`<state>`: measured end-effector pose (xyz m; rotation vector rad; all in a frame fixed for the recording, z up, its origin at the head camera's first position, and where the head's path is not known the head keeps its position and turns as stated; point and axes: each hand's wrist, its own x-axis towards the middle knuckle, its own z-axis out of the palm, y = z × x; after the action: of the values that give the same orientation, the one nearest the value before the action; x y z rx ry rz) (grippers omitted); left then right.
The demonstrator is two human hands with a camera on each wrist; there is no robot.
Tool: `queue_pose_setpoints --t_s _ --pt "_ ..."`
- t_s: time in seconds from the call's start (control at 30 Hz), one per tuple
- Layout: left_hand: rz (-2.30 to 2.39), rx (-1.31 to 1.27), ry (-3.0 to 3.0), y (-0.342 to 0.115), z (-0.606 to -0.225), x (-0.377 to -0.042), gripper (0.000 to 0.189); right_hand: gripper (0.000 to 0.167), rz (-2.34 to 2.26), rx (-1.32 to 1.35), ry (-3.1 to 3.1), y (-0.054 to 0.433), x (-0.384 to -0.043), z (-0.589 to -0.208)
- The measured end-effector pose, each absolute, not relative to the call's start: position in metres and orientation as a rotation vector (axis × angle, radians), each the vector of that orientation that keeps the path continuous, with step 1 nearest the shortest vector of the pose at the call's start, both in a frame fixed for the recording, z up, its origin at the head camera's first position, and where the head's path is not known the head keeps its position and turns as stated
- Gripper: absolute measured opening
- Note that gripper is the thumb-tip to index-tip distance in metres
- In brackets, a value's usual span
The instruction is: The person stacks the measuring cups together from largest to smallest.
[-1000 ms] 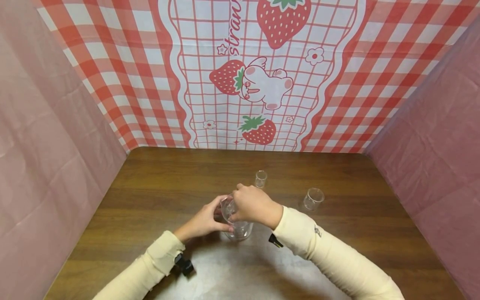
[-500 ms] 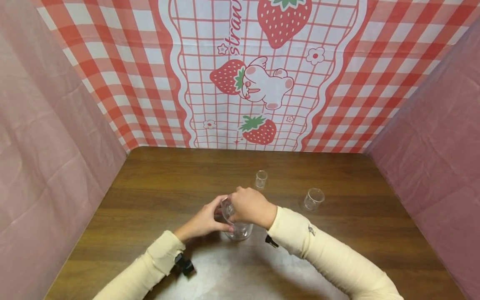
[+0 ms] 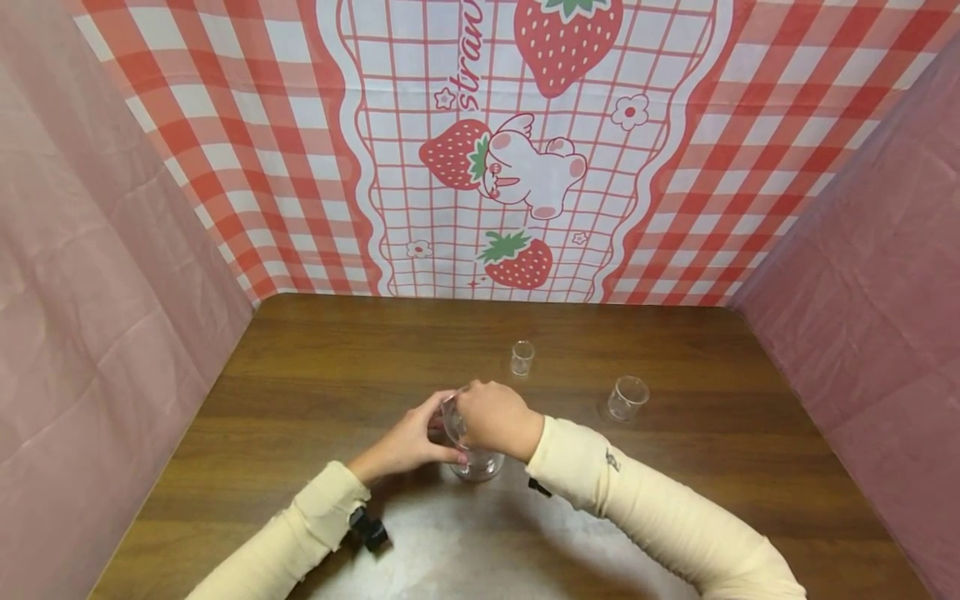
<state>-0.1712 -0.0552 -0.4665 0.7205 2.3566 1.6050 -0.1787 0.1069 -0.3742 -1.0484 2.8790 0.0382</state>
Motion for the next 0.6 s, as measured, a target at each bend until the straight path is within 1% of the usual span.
queue_pose_setpoints --t_s 0.33,0.6 --pt "1.572 0.72 2.418 -0.0542 -0.4703 -0.1732 0.085 0.03 0.105 -1.076 2.894 0.1056 -0.1772 -0.3766" --pt "1.606 0.716 2.371 -0.0544 -0.4713 -0.1729 0.084 0.033 0.108 -1.045 2.854 0.1056 -0.1778 -0.379"
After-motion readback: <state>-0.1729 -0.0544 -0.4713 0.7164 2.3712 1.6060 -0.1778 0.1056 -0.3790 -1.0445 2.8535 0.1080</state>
